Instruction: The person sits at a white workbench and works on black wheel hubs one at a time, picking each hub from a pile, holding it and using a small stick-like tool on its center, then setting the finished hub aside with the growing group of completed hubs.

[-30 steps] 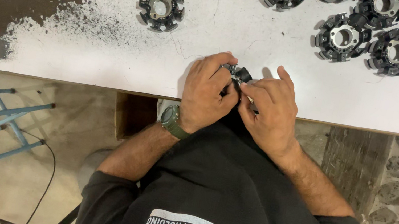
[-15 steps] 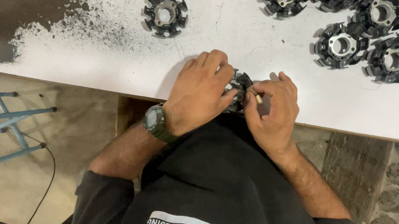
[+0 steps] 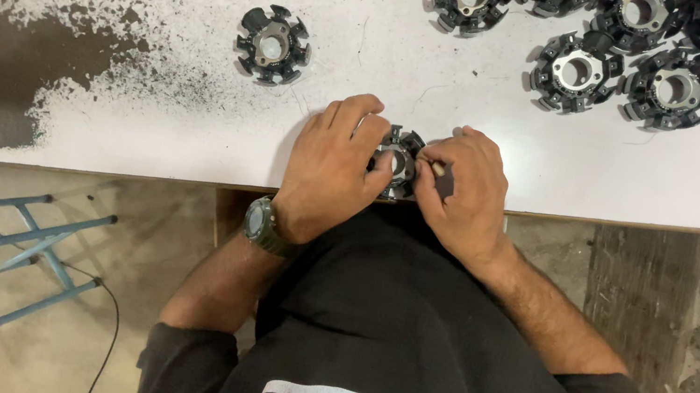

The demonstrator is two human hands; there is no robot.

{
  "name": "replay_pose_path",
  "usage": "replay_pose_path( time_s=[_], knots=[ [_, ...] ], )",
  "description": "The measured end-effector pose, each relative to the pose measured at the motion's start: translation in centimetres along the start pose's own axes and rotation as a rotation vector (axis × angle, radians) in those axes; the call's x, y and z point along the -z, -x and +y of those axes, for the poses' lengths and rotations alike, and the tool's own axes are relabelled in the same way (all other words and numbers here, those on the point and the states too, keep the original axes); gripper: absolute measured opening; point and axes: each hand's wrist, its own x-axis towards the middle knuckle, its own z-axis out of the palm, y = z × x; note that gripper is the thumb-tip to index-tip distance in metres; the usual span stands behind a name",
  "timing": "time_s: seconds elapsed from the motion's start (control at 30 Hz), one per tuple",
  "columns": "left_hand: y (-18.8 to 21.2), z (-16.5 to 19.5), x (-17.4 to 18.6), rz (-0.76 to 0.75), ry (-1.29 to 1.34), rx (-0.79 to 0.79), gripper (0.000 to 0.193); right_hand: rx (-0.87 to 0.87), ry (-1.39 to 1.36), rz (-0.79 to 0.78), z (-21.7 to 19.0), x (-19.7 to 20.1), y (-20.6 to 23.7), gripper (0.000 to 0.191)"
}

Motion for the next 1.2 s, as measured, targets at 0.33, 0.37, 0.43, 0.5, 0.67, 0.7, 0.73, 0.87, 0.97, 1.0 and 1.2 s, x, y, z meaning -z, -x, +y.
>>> replay_pose_path(
  time_s=[0.33,0.37,0.43,0.5,0.67,0.7,0.73,0.87,0.97,1.0,1.2],
  knots=[
    [-0.5,0.4,-1.2,-0.185,-0.125,0.080,0.022,0.000,-0.002,-0.010,0.0,-0.1,0.0,0.022],
    [-0.5,0.4,-1.1,-0.186,-0.111,0.090,0.021,0.006,0.011,-0.009,0.0,-0.1,0.0,0.023],
    [-0.8,0.5,-1.0,-0.191,-0.083,0.105,0.018,0.015,0.039,-0.001,0.0,0.1,-0.2,0.023],
    [-0.7,0.5,-0.6,-0.138,0.003,0.123,0.018,0.011,0.032,0.001,0.0,0.2,-0.3,0.023],
    [-0.5,0.1,-0.2,0.024,0.077,0.026,0.022,0.022,0.039,0.015,0.0,0.5,-0.3,0.023],
    [-0.6,0.0,-0.3,0.002,0.105,0.040,0.019,0.017,0.043,0.011,0.1,0.6,-0.3,0.023],
    [-0.6,-0.2,-0.2,-0.018,0.131,0.056,0.015,0.014,0.047,0.005,0.1,0.6,-0.3,0.023],
    [-0.8,-1.0,-0.1,-0.024,0.245,0.100,0.011,0.004,0.068,-0.005,0.3,0.7,-0.5,0.022],
    [-0.8,-1.3,0.1,-0.027,0.208,0.033,0.011,-0.001,0.070,-0.013,0.2,0.8,-0.5,0.021],
    [-0.8,-1.4,0.1,-0.036,0.177,0.004,0.011,0.003,0.071,-0.015,0.2,0.8,-0.5,0.021],
    [-0.8,-0.8,0.0,-0.129,0.154,-0.079,0.013,0.020,0.078,-0.022,0.5,0.6,-0.6,0.023]
  ],
)
